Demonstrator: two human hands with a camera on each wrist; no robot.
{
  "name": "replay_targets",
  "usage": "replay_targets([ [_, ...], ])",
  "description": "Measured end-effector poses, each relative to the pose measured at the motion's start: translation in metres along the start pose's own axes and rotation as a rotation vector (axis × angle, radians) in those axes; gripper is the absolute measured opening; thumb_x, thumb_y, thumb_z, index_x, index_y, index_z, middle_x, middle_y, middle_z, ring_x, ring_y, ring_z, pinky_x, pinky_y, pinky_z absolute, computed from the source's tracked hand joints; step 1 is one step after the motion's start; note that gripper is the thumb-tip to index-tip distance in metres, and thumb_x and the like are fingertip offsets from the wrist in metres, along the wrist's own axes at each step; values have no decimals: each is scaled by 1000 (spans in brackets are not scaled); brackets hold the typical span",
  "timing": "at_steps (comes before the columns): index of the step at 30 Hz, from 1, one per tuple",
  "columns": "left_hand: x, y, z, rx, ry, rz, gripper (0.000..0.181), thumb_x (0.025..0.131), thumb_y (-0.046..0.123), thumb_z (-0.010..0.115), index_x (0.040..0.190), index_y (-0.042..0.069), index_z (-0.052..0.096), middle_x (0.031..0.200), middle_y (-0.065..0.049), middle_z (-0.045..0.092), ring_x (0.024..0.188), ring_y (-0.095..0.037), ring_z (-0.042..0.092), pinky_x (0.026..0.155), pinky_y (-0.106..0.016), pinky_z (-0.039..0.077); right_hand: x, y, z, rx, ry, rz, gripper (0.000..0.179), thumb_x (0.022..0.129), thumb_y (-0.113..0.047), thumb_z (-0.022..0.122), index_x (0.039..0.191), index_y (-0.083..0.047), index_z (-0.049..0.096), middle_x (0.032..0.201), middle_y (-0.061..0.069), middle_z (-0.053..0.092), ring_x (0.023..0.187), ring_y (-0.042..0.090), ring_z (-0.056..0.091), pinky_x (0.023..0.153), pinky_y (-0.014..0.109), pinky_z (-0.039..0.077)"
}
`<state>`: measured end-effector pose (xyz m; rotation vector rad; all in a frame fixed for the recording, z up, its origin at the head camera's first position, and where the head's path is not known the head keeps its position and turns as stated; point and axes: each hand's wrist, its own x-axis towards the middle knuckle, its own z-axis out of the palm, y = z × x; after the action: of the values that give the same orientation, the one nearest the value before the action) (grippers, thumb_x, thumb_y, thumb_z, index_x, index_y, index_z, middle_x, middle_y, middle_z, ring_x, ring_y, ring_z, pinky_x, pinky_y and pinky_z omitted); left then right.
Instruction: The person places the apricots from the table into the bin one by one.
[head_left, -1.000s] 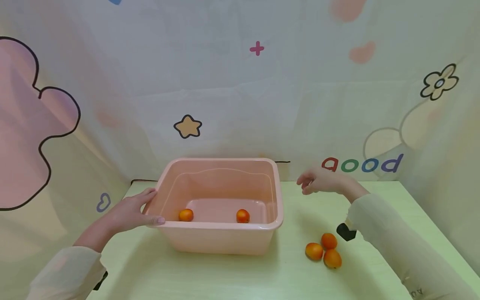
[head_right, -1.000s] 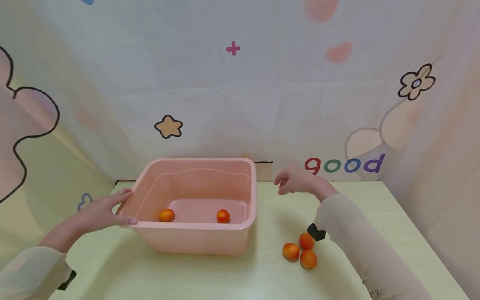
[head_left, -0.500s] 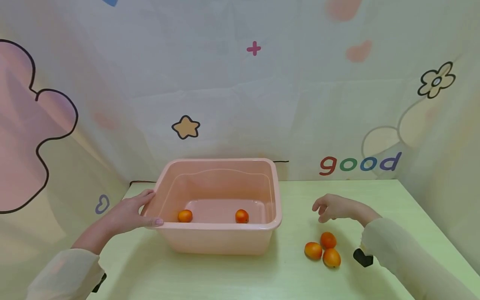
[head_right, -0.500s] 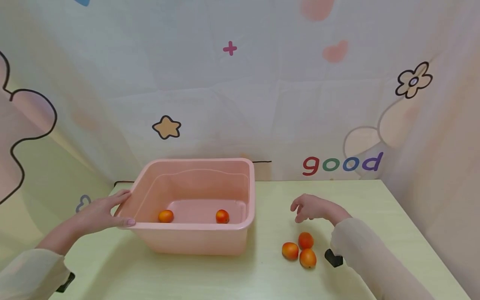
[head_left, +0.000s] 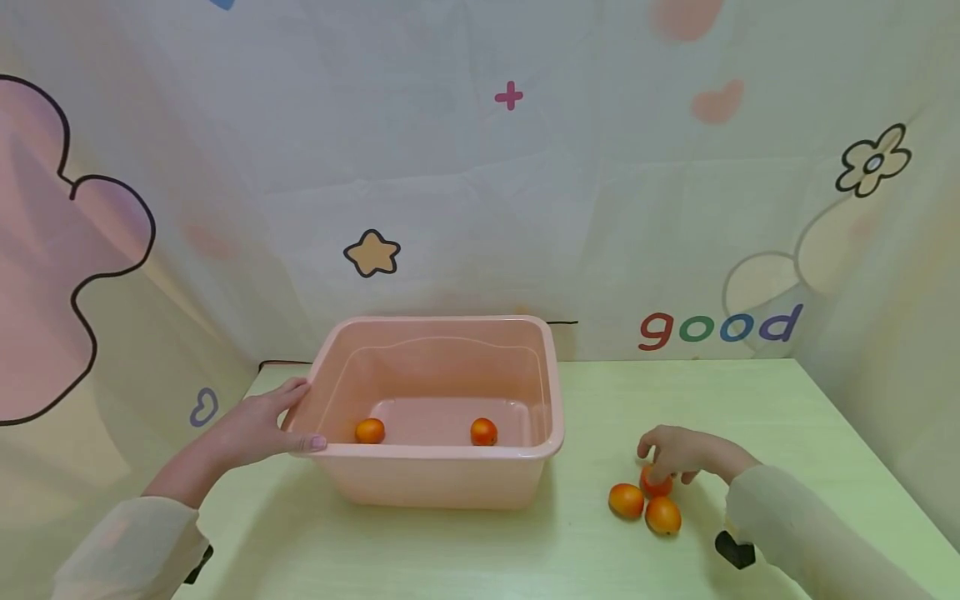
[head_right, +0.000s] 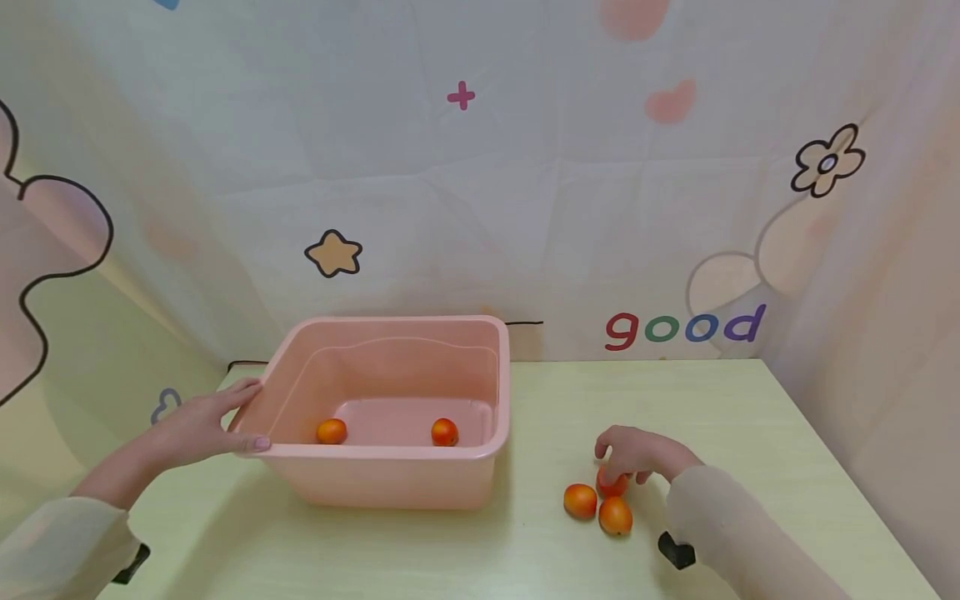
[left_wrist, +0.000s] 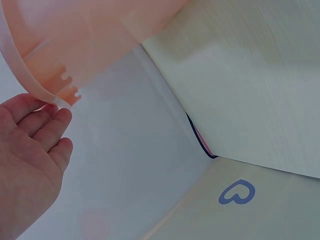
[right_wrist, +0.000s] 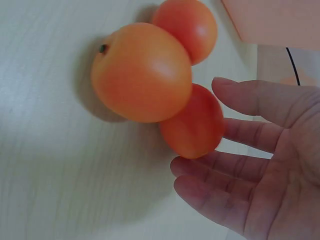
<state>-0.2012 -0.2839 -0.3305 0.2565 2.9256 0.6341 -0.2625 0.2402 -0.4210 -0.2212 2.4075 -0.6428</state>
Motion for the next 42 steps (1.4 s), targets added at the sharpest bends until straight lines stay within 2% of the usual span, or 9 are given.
replay_targets([
  [7, 0, 1, -1, 0, 5, 11, 99, 66, 56, 66, 139, 3, 24, 136, -23, 35, 113, -43, 42, 81, -59, 42, 0, 2, 7, 18, 6, 4, 34, 73, -12, 70, 102, -6, 54, 89, 6, 53, 71, 19, 50, 64, 33, 50],
  [14, -1, 2, -1, 1, 8, 16, 99, 66, 56, 66, 139, 4, 25, 135, -23, 36, 113, -43, 43, 81, -59, 42, 2, 4, 5, -15, 40, -47, 27, 70, -9, 70, 94, -7, 57, 87, 6, 53, 70, 18, 50, 63, 30, 48],
  [21, -1, 2, -1, 5, 7, 18, 98, 67, 55, 66, 139, 3, 24, 135, -23, 37, 112, -43, 43, 81, -59, 43, 0, -5, -11, -81, 87, -119, 25, 70, -5, 66, 94, -4, 59, 82, 4, 55, 69, 18, 50, 65, 31, 48],
  [28, -2, 3, -2, 6, 5, 14, 98, 67, 55, 66, 138, 2, 25, 135, -23, 36, 113, -43, 42, 82, -59, 42, -1, -16, -25, -117, 104, -154, 27, 70, -6, 67, 96, -4, 60, 87, 4, 58, 74, 17, 51, 70, 34, 49],
  [42, 0, 2, -1, 0, 6, 16, 99, 66, 57, 66, 139, 4, 24, 137, -23, 34, 113, -42, 42, 82, -58, 43, -15, -59, -62, -178, 159, -297, 31, 74, -10, 66, 103, -2, 60, 97, 7, 60, 82, 19, 52, 72, 34, 48],
])
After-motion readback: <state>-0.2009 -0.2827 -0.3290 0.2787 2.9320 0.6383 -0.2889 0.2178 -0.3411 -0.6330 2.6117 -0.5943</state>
